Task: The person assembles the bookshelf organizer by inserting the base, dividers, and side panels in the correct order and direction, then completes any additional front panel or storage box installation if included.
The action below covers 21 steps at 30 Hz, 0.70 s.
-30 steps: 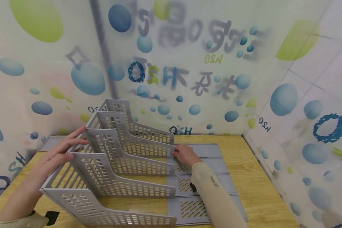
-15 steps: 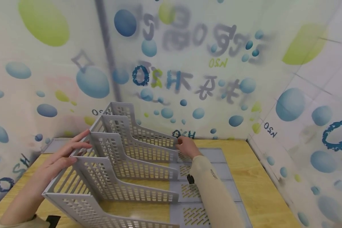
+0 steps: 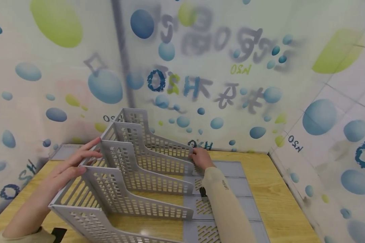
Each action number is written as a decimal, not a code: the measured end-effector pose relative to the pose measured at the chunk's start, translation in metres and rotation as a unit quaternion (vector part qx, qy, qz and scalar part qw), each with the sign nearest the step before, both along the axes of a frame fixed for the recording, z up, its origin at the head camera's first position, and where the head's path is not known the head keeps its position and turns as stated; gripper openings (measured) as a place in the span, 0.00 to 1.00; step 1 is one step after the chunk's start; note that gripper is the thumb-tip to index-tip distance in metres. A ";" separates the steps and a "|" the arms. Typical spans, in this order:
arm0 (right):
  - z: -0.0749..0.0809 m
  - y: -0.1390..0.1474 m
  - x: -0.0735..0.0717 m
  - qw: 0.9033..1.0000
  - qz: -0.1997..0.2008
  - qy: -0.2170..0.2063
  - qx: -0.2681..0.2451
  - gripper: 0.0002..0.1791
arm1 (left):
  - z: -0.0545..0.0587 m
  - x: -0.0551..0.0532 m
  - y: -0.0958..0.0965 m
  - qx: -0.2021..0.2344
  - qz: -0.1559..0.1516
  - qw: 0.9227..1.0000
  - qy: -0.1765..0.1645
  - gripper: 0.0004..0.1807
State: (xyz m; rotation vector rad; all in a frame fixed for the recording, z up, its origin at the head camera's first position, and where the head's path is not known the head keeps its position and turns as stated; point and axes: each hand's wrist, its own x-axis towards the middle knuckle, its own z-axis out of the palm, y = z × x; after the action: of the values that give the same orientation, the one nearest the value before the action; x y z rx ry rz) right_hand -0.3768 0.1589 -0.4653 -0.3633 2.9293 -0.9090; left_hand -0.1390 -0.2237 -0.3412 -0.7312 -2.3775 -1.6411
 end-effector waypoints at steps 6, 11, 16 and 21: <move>-0.003 0.007 0.002 1.000 0.001 -0.012 -0.007 0.11 | 0.001 0.000 0.002 -0.004 0.000 1.000 -0.004 0.19; -0.006 0.008 0.004 0.999 -0.014 -0.033 -0.006 0.10 | 0.000 0.002 0.004 -0.004 -0.003 1.000 -0.011 0.19; -0.007 0.014 0.010 0.999 0.006 -0.037 0.027 0.10 | -0.002 0.003 0.007 -0.005 -0.003 1.000 -0.014 0.19; 0.007 0.046 0.025 0.998 -0.002 -0.056 0.043 0.20 | -0.017 -0.006 0.004 0.028 -0.007 1.000 -0.010 0.23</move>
State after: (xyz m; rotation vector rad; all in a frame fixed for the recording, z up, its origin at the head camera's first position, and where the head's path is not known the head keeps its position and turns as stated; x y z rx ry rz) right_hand -0.3518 0.2044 -0.4582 -0.2926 2.8561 -0.7750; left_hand -0.1453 -0.2199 -0.3582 -0.7261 -2.3349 -1.7222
